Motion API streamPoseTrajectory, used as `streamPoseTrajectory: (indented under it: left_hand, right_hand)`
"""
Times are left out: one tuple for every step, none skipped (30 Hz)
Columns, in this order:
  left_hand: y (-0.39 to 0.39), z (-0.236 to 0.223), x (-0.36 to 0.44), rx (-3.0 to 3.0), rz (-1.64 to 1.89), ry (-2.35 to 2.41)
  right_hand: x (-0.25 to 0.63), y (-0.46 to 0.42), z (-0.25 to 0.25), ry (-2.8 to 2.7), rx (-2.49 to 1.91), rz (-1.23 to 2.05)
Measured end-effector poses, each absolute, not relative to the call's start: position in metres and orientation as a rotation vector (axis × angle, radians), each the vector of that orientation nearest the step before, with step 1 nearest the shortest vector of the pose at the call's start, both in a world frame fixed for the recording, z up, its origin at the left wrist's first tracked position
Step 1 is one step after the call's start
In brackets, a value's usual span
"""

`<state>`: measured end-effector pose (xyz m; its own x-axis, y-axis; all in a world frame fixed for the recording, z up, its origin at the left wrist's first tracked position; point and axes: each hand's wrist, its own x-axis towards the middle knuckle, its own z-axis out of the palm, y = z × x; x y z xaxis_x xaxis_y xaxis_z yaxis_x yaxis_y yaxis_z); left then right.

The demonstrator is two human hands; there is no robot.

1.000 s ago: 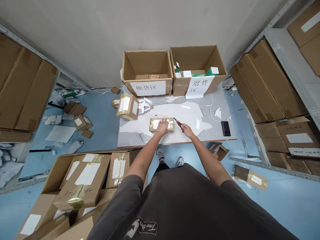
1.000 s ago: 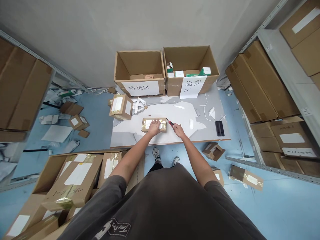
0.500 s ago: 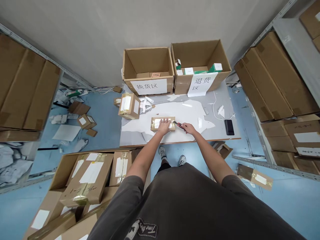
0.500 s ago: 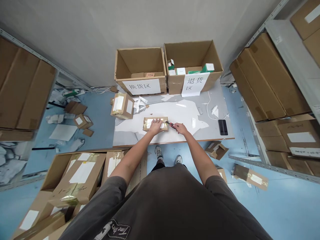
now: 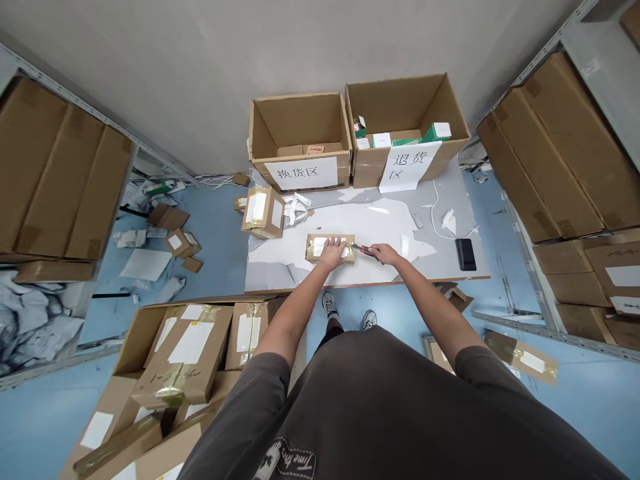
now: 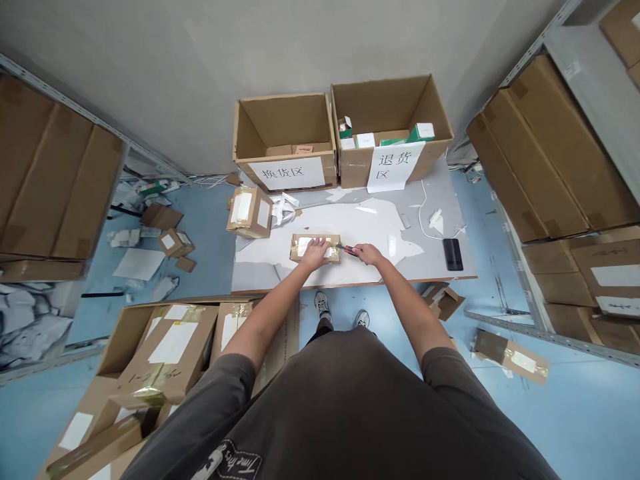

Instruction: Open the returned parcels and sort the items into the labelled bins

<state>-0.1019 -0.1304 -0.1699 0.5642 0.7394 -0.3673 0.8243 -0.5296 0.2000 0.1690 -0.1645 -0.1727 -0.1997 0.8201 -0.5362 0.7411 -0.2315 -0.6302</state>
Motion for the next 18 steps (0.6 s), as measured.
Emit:
streamPoseTrajectory:
  left_hand:
    - [-0.13, -0.17, -0.102, 2.451, -0.342, 1.275]
    - [-0.13, -0.169, -0.102, 2.452, -0.347, 1.274]
    - [-0.13, -0.169, -0.102, 2.454, -0.352, 1.273]
    - [-0.13, -0.169, -0.102, 2.457, -0.354, 1.271]
    - [-0.13, -0.168, -0.102, 2.459, -0.355, 1.267]
    - [-0.13, -0.168, -0.102, 2.458, -0.352, 1.264]
    - [-0.13, -0.168, -0.101, 2.455, -0.346, 1.261]
    - [-0.13, -0.167, -0.101, 2.452, -0.339, 1.257]
    - [-0.13, -0.167, -0.101, 2.447, -0.336, 1.254]
    - [-0.13, -0.167, -0.102, 2.442, -0.337, 1.251]
    - [-0.13, -0.167, -0.102, 2.438, -0.341, 1.246]
    - [-0.129, -0.168, -0.102, 2.435, -0.345, 1.242]
    - [-0.129, -0.168, -0.102, 2.431, -0.349, 1.237]
    - [-0.129, -0.169, -0.102, 2.429, -0.351, 1.233]
    - [-0.128, -0.17, -0.102, 2.43, -0.352, 1.228]
    - [-0.128, -0.17, -0.102, 2.435, -0.352, 1.221]
    - [-0.128, -0.171, -0.103, 2.441, -0.352, 1.215]
    - [-0.129, -0.171, -0.103, 2.449, -0.351, 1.208]
  right_hand:
    - [0.169, -0.163, -0.172, -1.836, -1.917, 1.493]
    - [0.168, -0.162, -0.172, -1.788, -1.909, 1.541]
    - [0.167, -0.161, -0.171, -1.748, -1.907, 1.574]
    - [0.167, -0.16, -0.171, -1.716, -1.905, 1.601]
    - [0.166, -0.16, -0.171, -1.69, -1.897, 1.63]
    - [0.166, -0.16, -0.171, -1.668, -1.885, 1.658]
    - [0.166, -0.16, -0.171, -1.65, -1.87, 1.687]
    - [0.166, -0.16, -0.171, -1.634, -1.857, 1.71]
    - [0.167, -0.161, -0.171, -1.62, -1.849, 1.727]
    - [0.167, -0.162, -0.171, -1.607, -1.846, 1.735]
    - [0.168, -0.164, -0.171, -1.594, -1.85, 1.735]
    - [0.169, -0.166, -0.171, -1.584, -1.854, 1.735]
    - [0.169, -0.168, -0.172, -1.577, -1.856, 1.733]
    - [0.17, -0.17, -0.172, -1.574, -1.858, 1.727]
    - [0.17, -0.172, -0.172, -1.575, -1.863, 1.719]
    - [0.169, -0.174, -0.172, -1.58, -1.867, 1.705]
    - [0.168, -0.176, -0.173, -1.589, -1.863, 1.687]
    - [0.167, -0.177, -0.173, -1.601, -1.855, 1.666]
